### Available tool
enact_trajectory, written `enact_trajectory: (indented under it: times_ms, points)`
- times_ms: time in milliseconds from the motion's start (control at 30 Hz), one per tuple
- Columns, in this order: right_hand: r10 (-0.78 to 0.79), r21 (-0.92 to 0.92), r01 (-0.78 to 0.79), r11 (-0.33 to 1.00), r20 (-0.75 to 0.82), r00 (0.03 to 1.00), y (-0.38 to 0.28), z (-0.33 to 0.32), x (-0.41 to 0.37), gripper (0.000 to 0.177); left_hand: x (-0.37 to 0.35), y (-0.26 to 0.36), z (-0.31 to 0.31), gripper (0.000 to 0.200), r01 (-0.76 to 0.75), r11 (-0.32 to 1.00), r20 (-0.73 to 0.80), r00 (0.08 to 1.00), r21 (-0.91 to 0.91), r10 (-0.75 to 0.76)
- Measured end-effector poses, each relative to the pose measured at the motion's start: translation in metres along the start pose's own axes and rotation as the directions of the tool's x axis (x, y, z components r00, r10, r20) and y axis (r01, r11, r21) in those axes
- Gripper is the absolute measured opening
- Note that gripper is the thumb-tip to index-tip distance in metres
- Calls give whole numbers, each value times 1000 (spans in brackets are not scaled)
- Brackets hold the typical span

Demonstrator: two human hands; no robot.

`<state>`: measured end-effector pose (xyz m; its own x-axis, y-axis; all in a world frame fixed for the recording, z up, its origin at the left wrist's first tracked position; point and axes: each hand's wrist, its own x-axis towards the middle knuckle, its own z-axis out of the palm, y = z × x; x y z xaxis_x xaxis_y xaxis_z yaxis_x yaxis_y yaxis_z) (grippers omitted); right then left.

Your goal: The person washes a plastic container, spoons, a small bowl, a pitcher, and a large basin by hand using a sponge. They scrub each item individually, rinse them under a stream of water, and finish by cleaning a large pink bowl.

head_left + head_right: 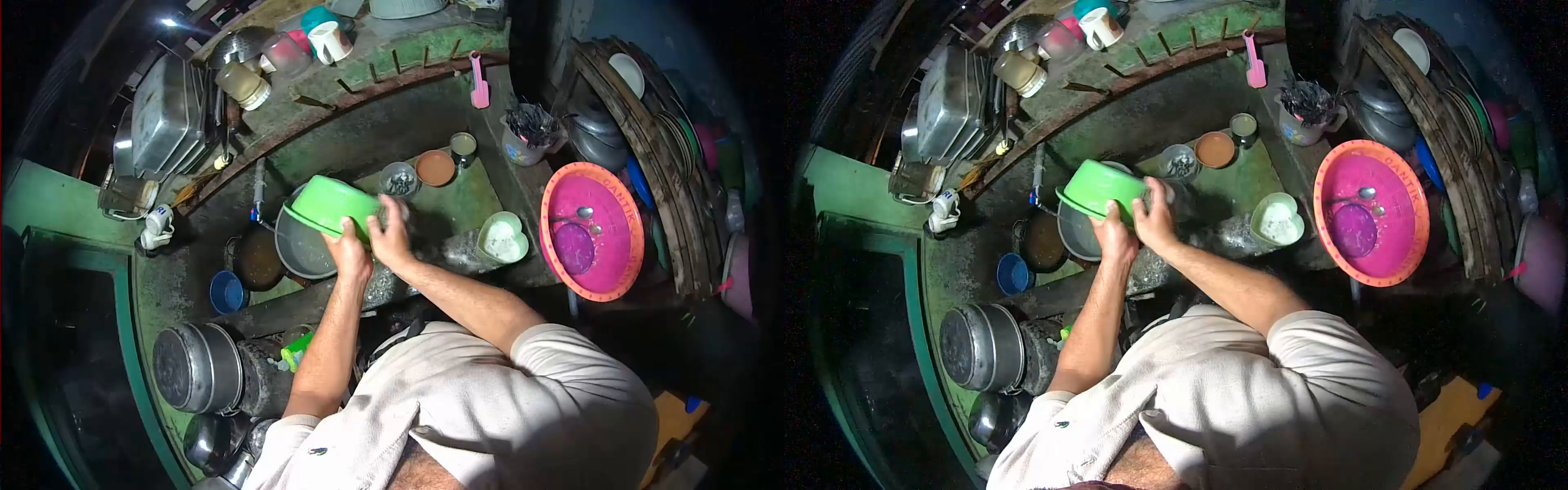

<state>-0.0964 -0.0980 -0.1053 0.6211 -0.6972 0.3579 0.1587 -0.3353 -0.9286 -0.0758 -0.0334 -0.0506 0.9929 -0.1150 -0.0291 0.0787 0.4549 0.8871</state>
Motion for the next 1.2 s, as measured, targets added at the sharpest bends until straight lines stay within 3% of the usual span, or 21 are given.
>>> enact_trajectory:
  times_ms: [100,167,200,233,267,300,367,400,433,500,567,633,700,833,900,1000,1067,1100,1133,1167,1200]
  points:
    - [-361,81,352,933,201,911,-14,-15,45,24,-17,-2,5,41,-6,958,114,993,286,-28]
    - [-202,122,176,977,264,943,-6,-27,84,15,-35,2,1,41,92,876,144,973,474,-180]
    - [-137,265,84,961,188,972,10,-27,103,14,-39,2,-4,39,-13,853,263,954,522,-146]
    - [171,488,-284,825,263,949,29,-31,116,18,-42,1,-6,36,-124,824,378,918,553,-116]
    - [380,509,-553,660,409,830,73,-36,123,24,-49,9,3,34,-80,856,403,902,510,-155]
    - [529,476,-767,430,556,641,113,-41,123,30,-49,15,10,37,-196,783,471,872,590,-136]
    - [108,613,-770,176,766,634,121,-56,86,42,-30,13,15,37,-482,537,637,758,692,-141]
    - [559,631,-767,-114,679,476,56,-75,70,47,-24,24,29,33,-497,546,666,729,674,-159]
    - [571,620,-775,126,593,567,58,-78,53,54,-8,17,21,37,-462,569,678,692,680,-249]
    - [738,591,-807,-18,552,388,-7,-118,48,60,25,1,1,44,-638,284,696,623,716,-355]
    - [737,548,-836,-12,570,362,24,-128,35,66,40,-1,7,40,-705,179,701,575,686,-423]
    - [818,480,-873,-87,534,213,44,-134,27,48,53,-16,21,43,-845,-101,709,500,525,-498]
    - [780,342,-938,62,570,259,26,-149,23,35,54,-28,49,36,-798,-289,513,573,529,-639]
    - [743,260,-959,111,619,253,-16,-182,19,33,61,-96,47,25,-779,-338,479,602,528,-639]
    - [685,331,-927,178,635,358,-38,-208,18,31,55,-114,47,26,-772,-241,506,584,588,-635]
    - [566,523,-811,261,598,568,-58,-261,21,27,61,-163,35,25,-805,-253,498,544,537,-676]
    - [565,553,-671,494,382,731,-69,-302,27,24,63,-190,31,27,-835,-195,514,482,514,-709]
    - [517,342,-595,727,298,802,-71,-326,39,20,62,-198,32,32,-824,-159,472,457,543,-754]
    - [566,113,-590,799,189,802,-79,-348,45,18,60,-206,30,41,-810,-117,430,420,574,-799]
    - [389,-149,-371,917,121,913,-62,-378,54,17,57,-218,24,41,-818,-103,439,404,566,-803]
    - [442,-391,-390,834,50,895,-57,-405,64,16,53,-231,16,49,-857,-98,526,396,505,-753]
